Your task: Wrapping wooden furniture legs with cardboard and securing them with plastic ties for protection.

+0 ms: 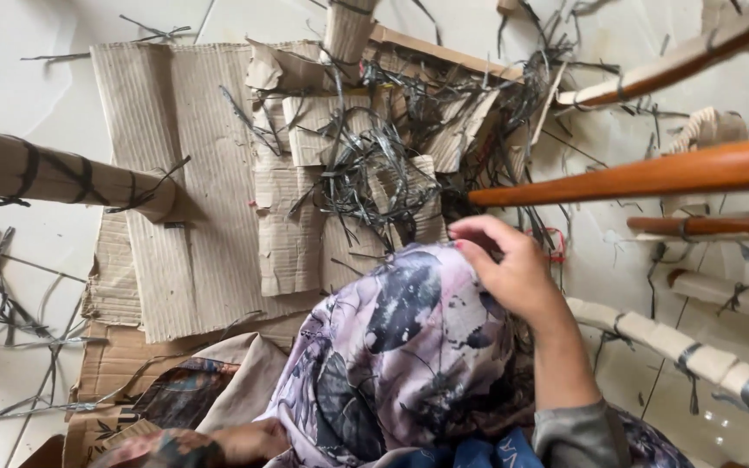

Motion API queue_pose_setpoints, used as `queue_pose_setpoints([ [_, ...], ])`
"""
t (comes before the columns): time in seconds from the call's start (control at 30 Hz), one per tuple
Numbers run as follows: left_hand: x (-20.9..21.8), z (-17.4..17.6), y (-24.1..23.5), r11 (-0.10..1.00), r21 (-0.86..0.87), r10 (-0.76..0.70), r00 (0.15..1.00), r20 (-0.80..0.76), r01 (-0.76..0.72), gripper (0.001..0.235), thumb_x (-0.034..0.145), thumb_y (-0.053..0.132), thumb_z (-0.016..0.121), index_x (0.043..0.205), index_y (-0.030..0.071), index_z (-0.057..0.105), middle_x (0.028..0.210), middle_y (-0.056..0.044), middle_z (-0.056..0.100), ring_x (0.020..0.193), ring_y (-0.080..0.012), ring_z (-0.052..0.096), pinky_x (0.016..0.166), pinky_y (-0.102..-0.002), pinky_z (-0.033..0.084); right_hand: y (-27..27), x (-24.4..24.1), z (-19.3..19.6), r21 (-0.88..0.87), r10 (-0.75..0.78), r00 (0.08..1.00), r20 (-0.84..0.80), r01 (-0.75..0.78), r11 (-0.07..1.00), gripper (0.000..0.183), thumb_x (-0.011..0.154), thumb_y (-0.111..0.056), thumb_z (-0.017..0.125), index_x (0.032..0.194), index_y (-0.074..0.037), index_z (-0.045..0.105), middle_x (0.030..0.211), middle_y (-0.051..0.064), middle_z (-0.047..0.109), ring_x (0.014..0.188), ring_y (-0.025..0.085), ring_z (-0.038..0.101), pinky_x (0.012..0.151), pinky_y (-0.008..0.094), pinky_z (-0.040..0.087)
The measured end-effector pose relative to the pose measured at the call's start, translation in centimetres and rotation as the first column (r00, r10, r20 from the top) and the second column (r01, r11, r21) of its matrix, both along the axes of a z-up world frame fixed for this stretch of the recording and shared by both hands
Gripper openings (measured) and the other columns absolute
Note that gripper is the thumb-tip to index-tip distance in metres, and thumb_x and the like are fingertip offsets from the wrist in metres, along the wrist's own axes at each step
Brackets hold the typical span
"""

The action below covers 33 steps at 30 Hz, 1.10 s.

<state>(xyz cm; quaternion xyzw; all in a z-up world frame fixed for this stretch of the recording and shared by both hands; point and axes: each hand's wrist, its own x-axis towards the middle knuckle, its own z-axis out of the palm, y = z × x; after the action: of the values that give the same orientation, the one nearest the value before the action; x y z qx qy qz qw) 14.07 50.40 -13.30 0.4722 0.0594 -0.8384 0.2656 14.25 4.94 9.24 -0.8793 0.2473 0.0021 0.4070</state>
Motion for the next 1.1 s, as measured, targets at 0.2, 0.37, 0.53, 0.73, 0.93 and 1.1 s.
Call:
queue_pose_setpoints([
  [0.2,-0.7,-3.8,-5.0,0.848,-0.441,0.471,0.798,0.376,-0.293,0.027,0.085,0.007,0.062,0.06,-0.004,0.064,0.052,-0.011,0.061,0.04,-0.0168,0.046,0.041,-0.029,0.042,3.4,9.4,-1.4,-0.005,0.245,0.951,-0.188,-0.251,0.968,0.03,0.088,-0.018,0.066,0.117,-0.01,0.069,0.126,0.004,0.067,0.104,0.022,0.064,0.089,0.035,0.051],
  [0.37,0.3,-2.6,-7.1,0.55,-0.835,0.769,0.384,0.512,0.012,0.022,0.085,0.012,0.051,0.09,0.002,0.07,0.08,-0.015,0.072,0.063,-0.0317,0.061,0.061,-0.035,0.053,2.1,14.1,-6.1,-0.026,0.36,0.925,-0.125,-0.366,0.93,0.042,0.082,-0.019,0.072,0.123,-0.013,0.066,0.157,0.023,0.039,0.143,0.043,0.04,0.111,0.055,0.037],
  [0.53,-0.6,-4.7,-6.1,0.615,-0.786,0.708,0.397,0.584,0.06,0.018,0.087,0.015,0.051,0.094,0.005,0.065,0.085,-0.014,0.069,0.068,-0.0329,0.061,0.065,-0.038,0.052,0.5,18.4,-10.0,0.269,0.41,0.904,-0.117,-0.369,0.89,0.064,0.081,-0.037,0.072,0.14,-0.019,0.058,0.171,0.022,0.009,0.156,0.044,0.014,0.116,0.059,0.029],
  [0.73,-0.4,-4.1,-6.4,0.598,-0.8,0.736,0.36,0.573,0.051,0.014,0.089,0.012,0.051,0.09,0.005,0.063,0.079,-0.012,0.066,0.064,-0.0304,0.058,0.062,-0.036,0.051,-0.5,17.5,-8.5,0.788,0.107,0.924,0.368,-0.371,0.491,0.038,0.099,-0.003,0.063,0.136,-0.001,0.058,0.13,0.015,0.068,0.128,0.023,0.063,0.118,0.031,0.052],
  [0.93,-0.6,-4.5,-6.4,0.598,-0.797,0.739,0.325,0.59,0.088,0.011,0.09,0.012,0.051,0.085,0.007,0.06,0.076,-0.01,0.063,0.062,-0.0294,0.056,0.06,-0.036,0.049,0.1,14.2,-5.6,0.704,-0.064,0.972,0.225,-0.117,0.7,0.02,0.089,0.004,0.071,0.109,0.0,0.072,0.1,0.014,0.076,0.089,0.018,0.072,0.082,0.022,0.064],
  [1.1,-1.2,-4.6,-6.4,0.618,-0.782,0.733,0.298,0.611,0.082,0.012,0.089,0.013,0.052,0.088,0.006,0.062,0.076,-0.011,0.065,0.063,-0.0304,0.057,0.061,-0.036,0.05,1.5,14.5,-5.6,0.346,0.078,0.997,-0.016,-0.068,0.936,0.018,0.088,0.0,0.071,0.106,0.0,0.074,0.095,0.011,0.077,0.081,0.014,0.072,0.076,0.022,0.062],
])
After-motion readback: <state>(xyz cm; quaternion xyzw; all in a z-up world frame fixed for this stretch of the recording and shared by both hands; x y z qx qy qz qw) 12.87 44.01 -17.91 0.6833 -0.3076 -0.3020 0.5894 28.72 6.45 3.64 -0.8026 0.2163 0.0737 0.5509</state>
